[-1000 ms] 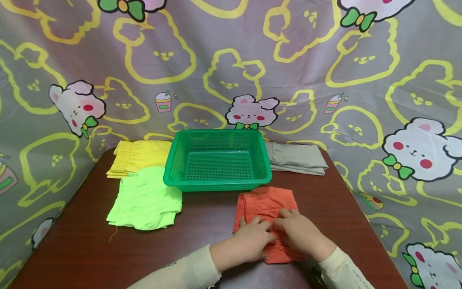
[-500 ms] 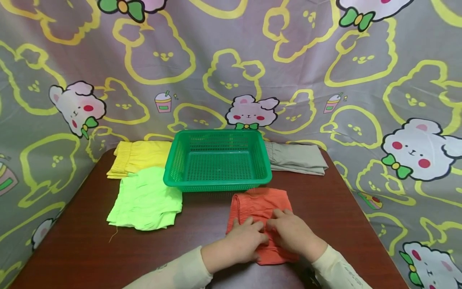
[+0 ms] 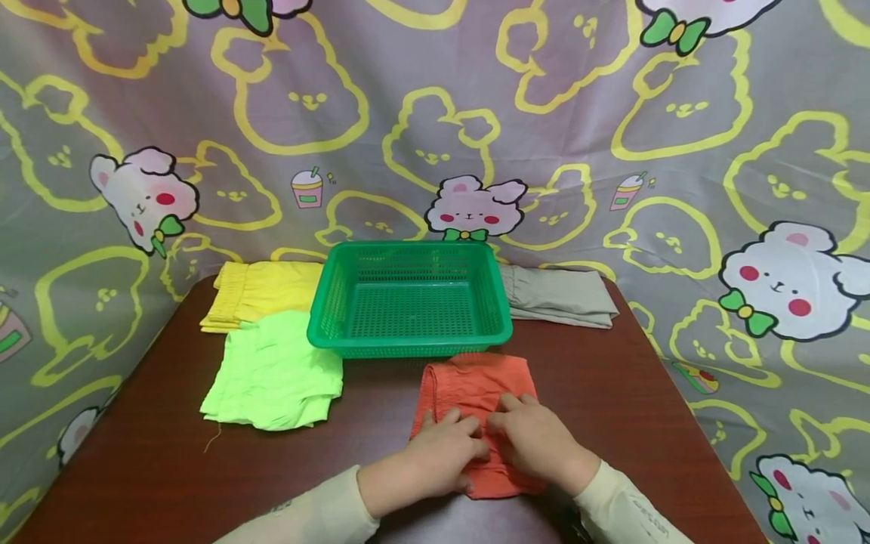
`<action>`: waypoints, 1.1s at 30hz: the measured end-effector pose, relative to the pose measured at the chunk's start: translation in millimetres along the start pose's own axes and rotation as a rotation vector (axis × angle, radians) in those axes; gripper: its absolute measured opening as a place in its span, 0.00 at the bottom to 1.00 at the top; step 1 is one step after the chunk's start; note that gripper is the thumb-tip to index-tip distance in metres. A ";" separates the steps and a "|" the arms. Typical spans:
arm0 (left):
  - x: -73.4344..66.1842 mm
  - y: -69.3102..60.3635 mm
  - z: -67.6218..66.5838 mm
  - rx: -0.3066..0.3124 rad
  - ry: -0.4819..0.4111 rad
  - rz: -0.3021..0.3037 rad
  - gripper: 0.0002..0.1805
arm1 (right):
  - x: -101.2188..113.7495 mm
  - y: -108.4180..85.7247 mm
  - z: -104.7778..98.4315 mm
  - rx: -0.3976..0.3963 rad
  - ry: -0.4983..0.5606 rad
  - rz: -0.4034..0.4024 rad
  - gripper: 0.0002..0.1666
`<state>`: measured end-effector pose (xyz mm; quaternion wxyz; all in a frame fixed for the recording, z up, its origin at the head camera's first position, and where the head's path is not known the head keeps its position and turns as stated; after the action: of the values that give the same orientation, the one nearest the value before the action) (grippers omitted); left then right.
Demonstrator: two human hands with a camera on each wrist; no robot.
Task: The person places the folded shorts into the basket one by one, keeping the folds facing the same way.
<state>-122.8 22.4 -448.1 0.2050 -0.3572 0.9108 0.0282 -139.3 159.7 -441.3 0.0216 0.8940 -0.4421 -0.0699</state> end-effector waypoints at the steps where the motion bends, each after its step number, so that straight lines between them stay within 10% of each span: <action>1: 0.3 -0.5 -0.8 0.001 0.000 -0.001 0.24 | 0.4 0.8 0.0 -0.001 0.001 0.002 0.10; 33: 22.8 -22.9 -11.9 -0.003 -0.065 -0.036 0.27 | 29.7 23.7 -5.3 0.008 0.006 0.014 0.11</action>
<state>-126.8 -11.5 -444.0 0.2345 -0.3727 0.8970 0.0378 -139.4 121.6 -436.8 0.0197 0.8912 -0.4485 -0.0652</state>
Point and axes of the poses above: each hand's wrist, its own y-axis towards the middle knuckle, its own z-axis out of the palm, x = y × z, the point moved 5 cm from there along y, towards the middle knuckle, and after that the axes turned 13 degrees about -y, right-handed, at the moved point
